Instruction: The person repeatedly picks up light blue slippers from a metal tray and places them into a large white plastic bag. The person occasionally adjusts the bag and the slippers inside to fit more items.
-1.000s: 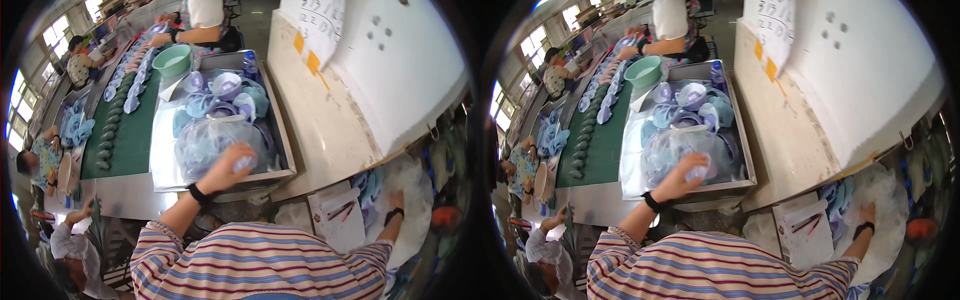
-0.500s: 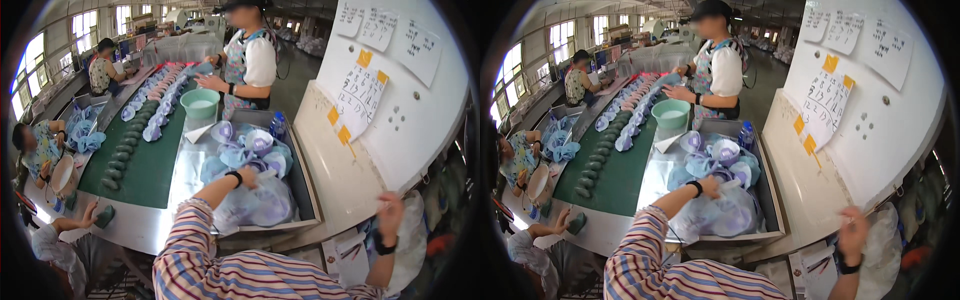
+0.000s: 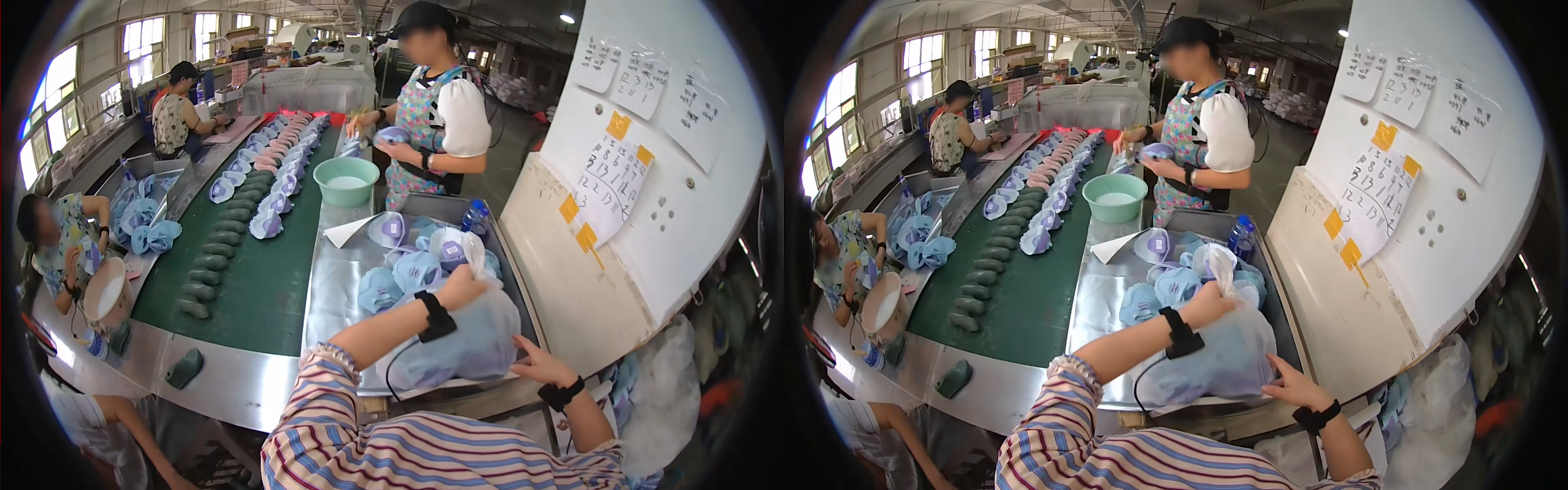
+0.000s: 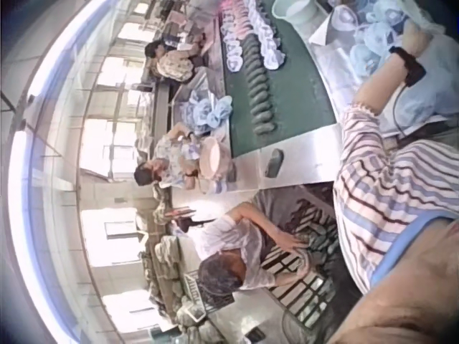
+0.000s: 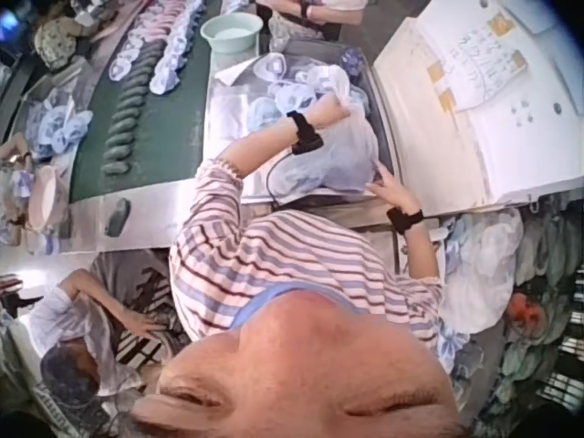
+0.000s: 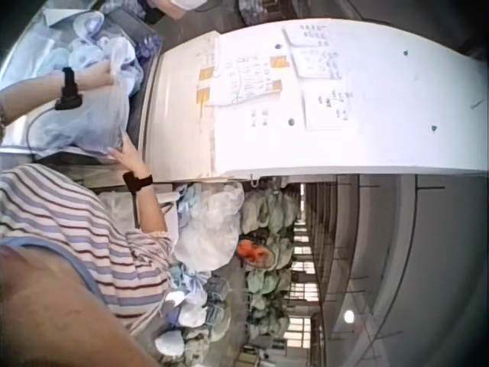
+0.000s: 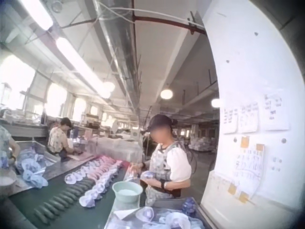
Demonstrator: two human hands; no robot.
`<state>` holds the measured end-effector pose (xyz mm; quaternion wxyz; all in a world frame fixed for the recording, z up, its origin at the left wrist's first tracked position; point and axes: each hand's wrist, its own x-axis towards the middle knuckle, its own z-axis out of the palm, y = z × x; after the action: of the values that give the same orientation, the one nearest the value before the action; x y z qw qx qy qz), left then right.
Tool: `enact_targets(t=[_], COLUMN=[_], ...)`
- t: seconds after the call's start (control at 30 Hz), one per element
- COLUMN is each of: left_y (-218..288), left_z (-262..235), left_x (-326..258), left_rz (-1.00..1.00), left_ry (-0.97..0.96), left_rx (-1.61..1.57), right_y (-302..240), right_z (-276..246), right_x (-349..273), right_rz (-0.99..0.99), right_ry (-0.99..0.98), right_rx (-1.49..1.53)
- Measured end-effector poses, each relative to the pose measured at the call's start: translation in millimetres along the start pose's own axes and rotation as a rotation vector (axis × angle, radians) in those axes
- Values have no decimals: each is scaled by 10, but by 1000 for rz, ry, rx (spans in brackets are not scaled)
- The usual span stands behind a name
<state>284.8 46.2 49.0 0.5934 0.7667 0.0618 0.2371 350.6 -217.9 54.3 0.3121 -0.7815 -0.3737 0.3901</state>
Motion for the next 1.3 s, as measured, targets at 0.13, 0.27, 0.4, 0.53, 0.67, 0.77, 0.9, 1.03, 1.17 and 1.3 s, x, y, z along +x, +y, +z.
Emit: enact_targets(t=[0.13,0.27,0.4,0.53,0.67,0.77,0.9,1.03,1.17,1.3], left_y=[608,1024,1330,872,-173,-615,-658,-646,-707,-684], left_z=[-316,-982,-1149,-1168,-1400,-1292,-1060,-820,-704,-798], left_x=[-225,-622,-1208,-1383,-1926,-2246,-2323,-2410,-2502,-2468], left_rz=[202,136,304,166,-175,-264,-334,-379,-437,-421], left_ry=[89,417,706,852,1004,1159,1182,1143,1055,1091], left_rx=[-179,-237,-315,-209,84,82,83,101,147,153], right_y=[116,-641,-946,-881,-722,-195,293,351,212,256], right_z=[64,71,225,497,826,1197,1558,1707,1508,1171], right_x=[257,365,783,1297,1693,2215,2807,3434,4249,4590], right_rz=[-379,-620,-798,-888,-843,-834,-885,-851,-533,-420], right_ry=[92,133,-171,-434,-742,-752,-632,-420,-83,50], right_rx=[-162,-184,-149,-343,-692,-1014,-1404,-1485,-1394,-1266])
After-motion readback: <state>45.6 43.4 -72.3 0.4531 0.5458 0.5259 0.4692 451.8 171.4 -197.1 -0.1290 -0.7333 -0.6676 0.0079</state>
